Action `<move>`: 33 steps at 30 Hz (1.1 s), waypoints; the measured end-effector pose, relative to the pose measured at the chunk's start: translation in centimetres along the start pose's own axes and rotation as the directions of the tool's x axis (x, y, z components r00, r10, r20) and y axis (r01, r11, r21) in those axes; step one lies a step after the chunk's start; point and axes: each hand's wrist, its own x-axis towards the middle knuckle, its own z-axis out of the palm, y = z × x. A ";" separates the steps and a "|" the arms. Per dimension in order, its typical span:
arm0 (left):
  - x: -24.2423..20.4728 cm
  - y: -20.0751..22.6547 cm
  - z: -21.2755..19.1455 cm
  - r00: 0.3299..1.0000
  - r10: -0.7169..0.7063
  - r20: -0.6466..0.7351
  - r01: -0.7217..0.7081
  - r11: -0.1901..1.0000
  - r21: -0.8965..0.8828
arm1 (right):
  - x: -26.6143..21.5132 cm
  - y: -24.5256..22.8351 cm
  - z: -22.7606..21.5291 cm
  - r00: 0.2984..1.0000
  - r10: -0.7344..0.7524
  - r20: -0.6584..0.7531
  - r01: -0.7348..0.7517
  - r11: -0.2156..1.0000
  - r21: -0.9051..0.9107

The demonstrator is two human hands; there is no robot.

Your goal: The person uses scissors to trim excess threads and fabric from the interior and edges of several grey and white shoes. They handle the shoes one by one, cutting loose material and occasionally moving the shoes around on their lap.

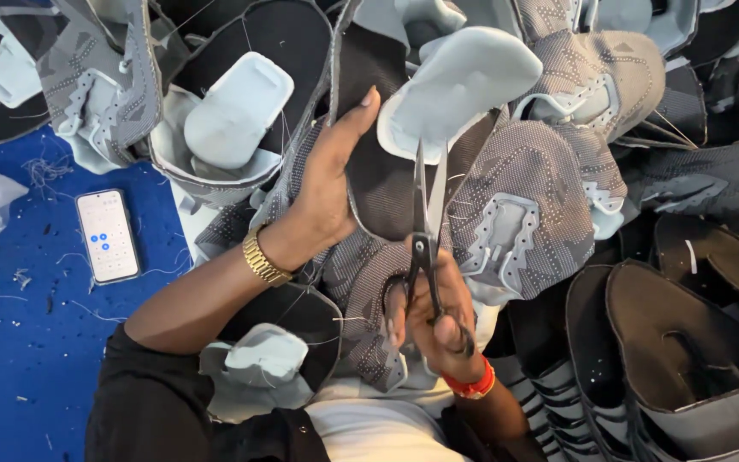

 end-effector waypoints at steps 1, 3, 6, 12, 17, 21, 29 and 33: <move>0.1 -0.2 -0.2 1.000 -0.005 0.012 0.006 1.000 -0.023 | 0.1 0.0 0.0 0.998 0.015 -0.062 -0.015 1.000 0.000; 0.6 -0.6 -0.3 1.000 0.000 0.022 0.000 0.999 -0.039 | -0.1 0.7 -0.5 0.993 0.032 -0.112 -0.032 0.999 0.005; 0.9 -1.0 -0.2 0.983 0.154 -0.098 -0.136 0.976 0.167 | -1.2 2.7 -1.6 0.991 -0.104 -0.084 0.085 0.976 -0.203; 1.4 1.2 1.3 0.994 0.091 0.057 -0.107 0.887 0.449 | -1.4 5.0 -2.6 0.785 -0.595 -0.172 0.467 0.751 -0.467; 3.7 5.3 1.6 0.892 0.451 -0.004 -0.367 0.732 0.574 | -1.4 4.4 -1.3 0.796 -0.564 -0.217 0.405 0.765 -0.501; 4.9 7.5 0.1 0.874 0.472 0.111 -0.435 0.661 0.612 | -0.8 4.8 -1.5 0.753 -0.629 -0.196 0.444 0.704 -0.554; 2.8 4.7 1.6 0.757 0.327 0.566 -0.461 -0.347 0.817 | -1.4 4.4 -1.8 0.821 -0.536 -0.196 0.333 0.728 -0.599; 1.6 4.9 4.0 0.794 0.142 0.591 -0.296 -0.759 0.580 | -0.9 4.1 -1.7 0.836 -0.516 -0.186 0.320 0.735 -0.597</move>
